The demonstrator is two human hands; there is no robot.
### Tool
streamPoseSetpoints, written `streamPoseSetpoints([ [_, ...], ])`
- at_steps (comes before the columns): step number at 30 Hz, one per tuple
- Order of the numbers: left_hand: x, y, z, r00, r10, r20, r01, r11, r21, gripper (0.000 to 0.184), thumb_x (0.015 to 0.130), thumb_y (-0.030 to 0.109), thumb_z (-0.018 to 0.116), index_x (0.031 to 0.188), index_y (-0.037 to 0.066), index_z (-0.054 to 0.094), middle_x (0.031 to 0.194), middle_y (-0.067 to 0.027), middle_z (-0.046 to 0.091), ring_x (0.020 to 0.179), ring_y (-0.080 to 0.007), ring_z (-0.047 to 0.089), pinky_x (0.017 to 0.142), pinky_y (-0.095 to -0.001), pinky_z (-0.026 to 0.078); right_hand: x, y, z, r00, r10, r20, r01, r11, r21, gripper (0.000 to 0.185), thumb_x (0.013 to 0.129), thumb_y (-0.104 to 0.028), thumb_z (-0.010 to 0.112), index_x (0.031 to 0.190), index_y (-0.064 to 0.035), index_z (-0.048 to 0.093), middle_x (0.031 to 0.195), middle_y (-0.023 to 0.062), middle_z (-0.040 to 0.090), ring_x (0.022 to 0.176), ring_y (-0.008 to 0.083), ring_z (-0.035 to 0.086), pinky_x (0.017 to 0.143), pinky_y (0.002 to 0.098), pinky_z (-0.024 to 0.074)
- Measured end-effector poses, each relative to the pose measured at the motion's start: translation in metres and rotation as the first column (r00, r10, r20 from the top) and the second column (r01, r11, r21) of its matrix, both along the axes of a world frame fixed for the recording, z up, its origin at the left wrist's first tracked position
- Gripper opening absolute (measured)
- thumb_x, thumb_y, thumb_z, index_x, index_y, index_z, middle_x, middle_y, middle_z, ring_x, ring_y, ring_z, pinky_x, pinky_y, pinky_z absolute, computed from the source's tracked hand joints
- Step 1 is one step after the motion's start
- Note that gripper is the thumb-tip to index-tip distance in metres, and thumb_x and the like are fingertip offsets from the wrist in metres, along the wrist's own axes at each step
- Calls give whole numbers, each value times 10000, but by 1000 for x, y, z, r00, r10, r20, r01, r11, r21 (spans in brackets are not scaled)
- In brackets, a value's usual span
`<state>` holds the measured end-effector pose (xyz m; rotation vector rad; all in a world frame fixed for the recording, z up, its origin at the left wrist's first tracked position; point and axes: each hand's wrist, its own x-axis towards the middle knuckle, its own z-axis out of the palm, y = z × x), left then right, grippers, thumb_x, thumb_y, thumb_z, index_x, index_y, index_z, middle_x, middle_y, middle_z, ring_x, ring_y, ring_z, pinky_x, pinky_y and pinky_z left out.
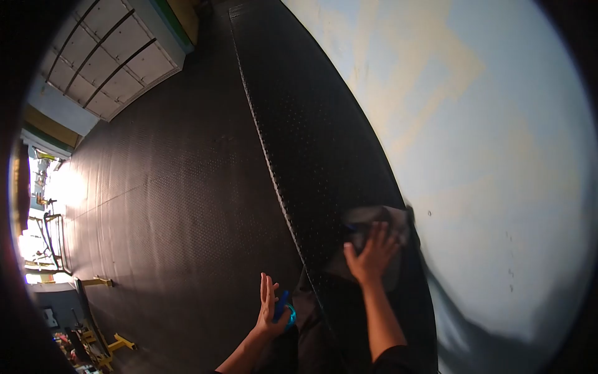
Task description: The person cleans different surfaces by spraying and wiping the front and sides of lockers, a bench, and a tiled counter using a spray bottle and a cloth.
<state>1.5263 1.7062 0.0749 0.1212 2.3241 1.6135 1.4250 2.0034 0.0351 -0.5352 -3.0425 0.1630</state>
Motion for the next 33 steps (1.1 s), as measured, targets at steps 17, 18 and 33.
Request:
streamPoseSetpoints([
  [17, 149, -38, -32, 993, 110, -31, -112, 991, -69, 1077, 788, -41, 591, 1673, 146, 5, 1717, -240, -10, 1388, -413, 491, 917, -458, 568, 133, 66, -58, 887, -400, 233, 329, 899, 290, 914, 942, -681, 483, 1646, -163, 215, 1712, 132, 188, 1526, 445, 244, 1202, 659, 220],
  [18, 154, -37, -33, 994, 108, -21, -109, 992, -63, 1077, 788, -41, 591, 1673, 146, 5, 1717, -240, -10, 1388, -413, 491, 917, -458, 568, 134, 53, -71, 919, -355, 170, 262, 875, 408, 854, 977, -660, 443, 1642, -165, 240, 1725, 121, 164, 1528, 451, 238, 1214, 636, 217],
  [33, 178, 2, -34, 1000, 18, 7, -19, 998, 54, 1029, 775, -69, 597, 1654, 54, 76, 1686, -300, 55, 1566, -468, 106, 1179, -530, 399, 267, 96, -30, 992, -19, 125, 14, 999, 38, 972, 862, -660, 622, 1634, -182, 274, 1701, 127, 237, 1553, 431, 205, 1179, 708, 205],
])
